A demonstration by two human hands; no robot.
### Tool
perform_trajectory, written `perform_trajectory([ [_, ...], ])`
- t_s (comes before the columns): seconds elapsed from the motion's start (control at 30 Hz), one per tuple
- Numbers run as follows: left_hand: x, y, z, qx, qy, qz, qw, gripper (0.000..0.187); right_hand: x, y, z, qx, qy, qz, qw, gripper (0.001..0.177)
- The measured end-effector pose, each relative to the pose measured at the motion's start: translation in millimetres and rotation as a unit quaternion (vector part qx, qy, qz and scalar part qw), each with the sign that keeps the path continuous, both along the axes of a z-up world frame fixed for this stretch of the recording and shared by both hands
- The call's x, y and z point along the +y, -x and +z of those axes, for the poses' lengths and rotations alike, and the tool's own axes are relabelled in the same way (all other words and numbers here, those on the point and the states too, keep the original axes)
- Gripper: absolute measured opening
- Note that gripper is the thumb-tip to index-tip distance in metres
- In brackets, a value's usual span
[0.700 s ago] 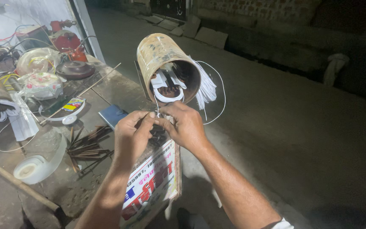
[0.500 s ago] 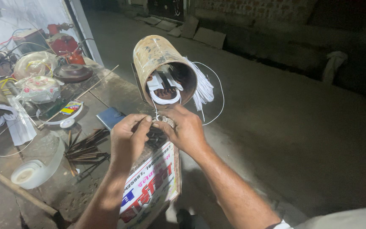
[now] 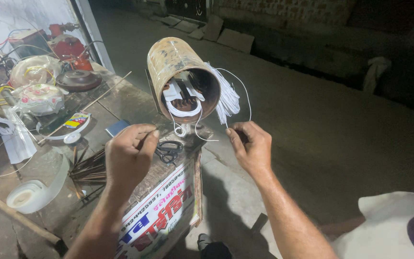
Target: The person winds white wire around a cylindrical metal core, repeatedly pulling and arranging the wire with both hands. They use a wooden stick to push and adjust the wire inside the cylinder. The process continues with multiple loops and adjustments throughout the clip.
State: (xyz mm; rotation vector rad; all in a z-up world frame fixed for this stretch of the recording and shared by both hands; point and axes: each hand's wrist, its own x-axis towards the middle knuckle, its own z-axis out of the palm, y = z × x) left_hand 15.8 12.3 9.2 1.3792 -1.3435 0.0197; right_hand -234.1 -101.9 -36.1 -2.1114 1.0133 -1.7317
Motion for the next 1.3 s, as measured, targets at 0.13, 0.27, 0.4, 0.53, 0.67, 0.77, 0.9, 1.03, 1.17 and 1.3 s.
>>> perform_trajectory([
  [0.13, -7, 11, 2, -0.017, 0.061, -0.035, 0.997, 0.021, 4, -9, 7, 0.025, 0.047, 0.03, 0.998, 0.015],
  [0.27, -16, 18, 12, -0.087, 0.058, 0.007, 0.994, 0.027, 2, -35, 23, 0.1, 0.185, 0.057, 0.976, 0.034],
  [0.4, -25, 18, 20, -0.086, -0.006, 0.054, 0.995, 0.039, -5, -55, 35, 0.117, 0.197, 0.094, 0.969, 0.046],
  [0.53, -39, 10, 25, -0.033, -0.013, 0.054, 0.998, 0.058, -10, -61, 35, 0.122, 0.214, 0.084, 0.965, 0.045],
  [0.67, -55, 7, 27, 0.024, -0.076, 0.052, 0.995, 0.078, -14, -67, 31, 0.136, 0.227, 0.058, 0.963, 0.04],
  [0.77, -66, 10, 28, 0.032, -0.073, 0.041, 0.996, 0.084, -16, -70, 30, 0.137, 0.241, 0.046, 0.96, 0.04],
  [0.9, -70, 12, 26, 0.038, -0.078, 0.041, 0.995, 0.088, -18, -72, 25, 0.137, 0.274, 0.02, 0.952, 0.044],
  [1.03, -72, 17, 19, 0.031, -0.044, 0.036, 0.998, 0.084, -23, -74, 16, 0.137, 0.285, -0.002, 0.949, 0.046],
  [1.17, -76, 21, 9, 0.036, -0.083, 0.059, 0.994, 0.081, -27, -77, 6, 0.131, 0.292, -0.014, 0.947, 0.044],
  [1.3, -74, 18, 10, -0.048, 0.001, 0.05, 0.998, 0.078, -26, -75, 16, 0.131, 0.291, 0.007, 0.948, 0.041],
])
